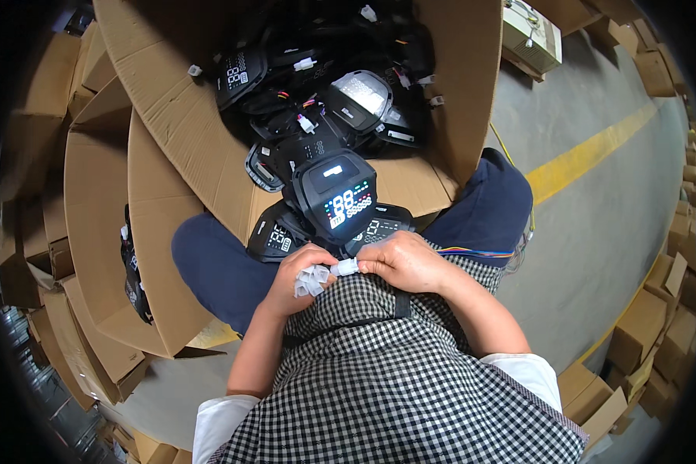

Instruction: The person tests digital displays by taking them from a cardboard box, plugging each display's connector into a test wire harness by hand, and placing them into adjacent cardboard boxes.

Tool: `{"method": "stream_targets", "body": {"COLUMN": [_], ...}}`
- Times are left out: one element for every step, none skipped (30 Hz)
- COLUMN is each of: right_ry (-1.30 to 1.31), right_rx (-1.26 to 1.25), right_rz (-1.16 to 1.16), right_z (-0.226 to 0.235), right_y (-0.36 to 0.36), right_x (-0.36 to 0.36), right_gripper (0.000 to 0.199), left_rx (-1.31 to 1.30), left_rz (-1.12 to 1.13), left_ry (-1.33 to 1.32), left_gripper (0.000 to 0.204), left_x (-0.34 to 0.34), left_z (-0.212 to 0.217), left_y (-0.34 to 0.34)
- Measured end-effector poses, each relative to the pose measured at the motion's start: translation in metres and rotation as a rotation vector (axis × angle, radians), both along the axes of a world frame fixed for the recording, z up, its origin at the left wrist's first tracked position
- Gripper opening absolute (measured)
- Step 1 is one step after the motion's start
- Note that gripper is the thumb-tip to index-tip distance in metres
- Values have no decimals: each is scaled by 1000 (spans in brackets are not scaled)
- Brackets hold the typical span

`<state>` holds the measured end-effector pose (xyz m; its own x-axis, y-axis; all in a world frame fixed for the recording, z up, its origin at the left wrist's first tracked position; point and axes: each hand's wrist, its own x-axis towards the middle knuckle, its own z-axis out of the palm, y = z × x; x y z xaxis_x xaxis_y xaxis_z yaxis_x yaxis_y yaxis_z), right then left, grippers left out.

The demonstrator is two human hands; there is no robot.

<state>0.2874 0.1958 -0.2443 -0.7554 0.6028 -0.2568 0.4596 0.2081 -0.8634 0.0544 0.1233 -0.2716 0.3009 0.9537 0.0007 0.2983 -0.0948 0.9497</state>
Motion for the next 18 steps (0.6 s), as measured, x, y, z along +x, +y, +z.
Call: {"method": "stream_targets", "body": {"right_ry": [0, 45, 91, 114, -106, -137, -168, -240, -316, -392, -394, -475, -592, -660, -658, -685, -707, -606], "right_rx": [2, 37, 72, 27, -192, 42, 276, 391, 505, 596, 598, 679, 759, 768, 765, 804, 838, 901], "right_rz": [-6, -73, -140, -380, -565, -620, -669, -646, -628, -630, -636, -540, -473, -440, -450, -446, -445, -431], "right_z": [-3, -7, -5, -2, 4, -6, -24, -39, -56, -74, -84, -93, -104, -118, -130, -139, -143, -135], "right_y": [2, 6, 13, 19, 32, 45, 57, 67, 75, 81, 87, 93, 97, 100, 104, 107, 109, 109], "right_x": [2, 5, 4, 3, 5, 8, 12, 13, 17, 15, 13, -2, -4, -6, -3, -4, -5, -6], "right_gripper": [19, 18, 18, 17, 17, 17, 16, 17, 18, 18, 18, 18, 19, 17, 17, 14, 12, 13], "left_rx": [-17, -15, -23, -32, -14, 0, 36, 243, 341, 413, 504, 598, 704, 838, 837, 956, 1067, 1057], "left_rz": [22, 18, 175, 335, 438, 572, 641, 650, 691, 716, 813, 779, 883, 961, 841, 1046, 1246, 1337], "left_ry": [-4, -5, -82, -159, -169, -292, -446, -473, -483, -555, -435, -575, -467, -435, -547, -418, -272, -69], "left_gripper": [22, 22, 22, 22, 24, 32, 43, 47, 46, 45, 44, 42, 40, 41, 43, 42, 41, 39], "left_x": [0, 0, 0, 1, -8, -17, -20, -33, -48, -69, -97, -110, -133, -149, -189, -199, -206, -216], "left_z": [0, 0, 0, 1, 6, 12, 34, 48, 66, 91, 111, 143, 162, 180, 189, 190, 192, 190], "left_y": [2, 3, 4, 7, 9, 11, 21, 29, 32, 29, 20, 8, -3, -8, -30, -30, -28, -30]}}
